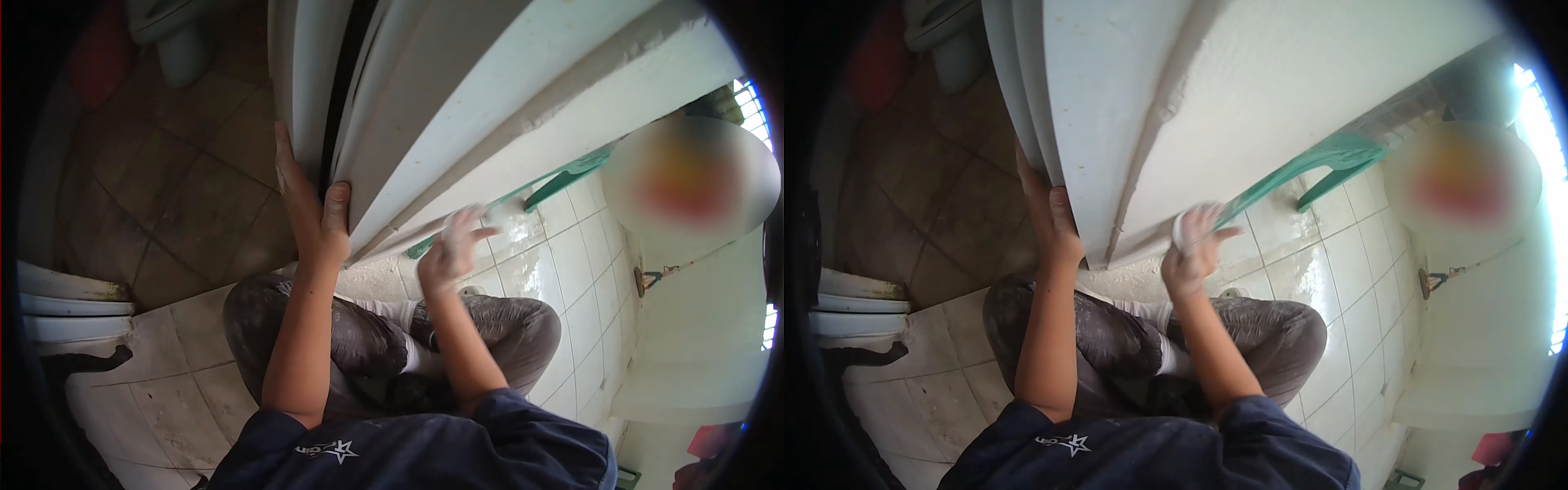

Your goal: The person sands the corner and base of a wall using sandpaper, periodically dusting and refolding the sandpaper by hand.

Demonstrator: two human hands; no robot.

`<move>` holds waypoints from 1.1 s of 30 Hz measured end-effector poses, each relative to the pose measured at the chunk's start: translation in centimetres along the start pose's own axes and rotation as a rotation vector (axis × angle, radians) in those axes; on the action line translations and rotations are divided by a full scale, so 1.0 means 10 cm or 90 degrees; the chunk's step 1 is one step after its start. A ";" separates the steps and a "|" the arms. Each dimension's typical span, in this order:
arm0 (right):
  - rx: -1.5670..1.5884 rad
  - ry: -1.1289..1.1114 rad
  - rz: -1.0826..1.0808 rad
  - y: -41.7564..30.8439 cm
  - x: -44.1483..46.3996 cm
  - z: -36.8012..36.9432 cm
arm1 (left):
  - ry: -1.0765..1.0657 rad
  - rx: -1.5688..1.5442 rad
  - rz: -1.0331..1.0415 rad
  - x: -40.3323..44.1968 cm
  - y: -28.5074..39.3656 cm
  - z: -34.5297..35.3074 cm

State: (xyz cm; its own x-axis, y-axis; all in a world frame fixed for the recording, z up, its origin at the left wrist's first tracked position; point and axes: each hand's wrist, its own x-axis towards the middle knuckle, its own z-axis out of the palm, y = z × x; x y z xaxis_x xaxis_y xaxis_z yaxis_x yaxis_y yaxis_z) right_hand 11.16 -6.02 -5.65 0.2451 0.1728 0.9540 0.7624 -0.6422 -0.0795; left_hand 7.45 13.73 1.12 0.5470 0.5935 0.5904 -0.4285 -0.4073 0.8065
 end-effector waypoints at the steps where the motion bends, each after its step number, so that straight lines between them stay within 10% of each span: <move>1: 0.044 -0.052 0.066 -0.15 -0.11 -0.02 | -0.002 0.006 0.000 0.00 -0.01 0.00; 18: -0.057 0.109 0.067 -0.09 0.95 -0.08 | 0.003 -0.010 0.005 -0.04 0.00 0.01; 23: 0.001 0.135 0.317 -0.22 1.53 -0.27 | 0.002 -0.014 0.013 -0.02 -0.02 0.00; 30: -0.019 0.012 0.029 -0.16 0.13 0.01 | 0.004 -0.010 0.010 -0.02 -0.04 0.00; 33: 0.042 0.093 0.245 -0.16 1.14 -0.19 | -0.003 0.003 0.007 -0.02 -0.01 -0.02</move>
State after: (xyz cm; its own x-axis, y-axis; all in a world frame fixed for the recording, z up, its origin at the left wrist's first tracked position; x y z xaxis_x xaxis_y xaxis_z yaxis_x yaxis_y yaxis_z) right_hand 11.60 -4.46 5.92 0.4354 -0.1806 0.8819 0.6698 -0.5896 -0.4514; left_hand 7.27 13.79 0.87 0.5460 0.5852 0.5995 -0.4309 -0.4175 0.8000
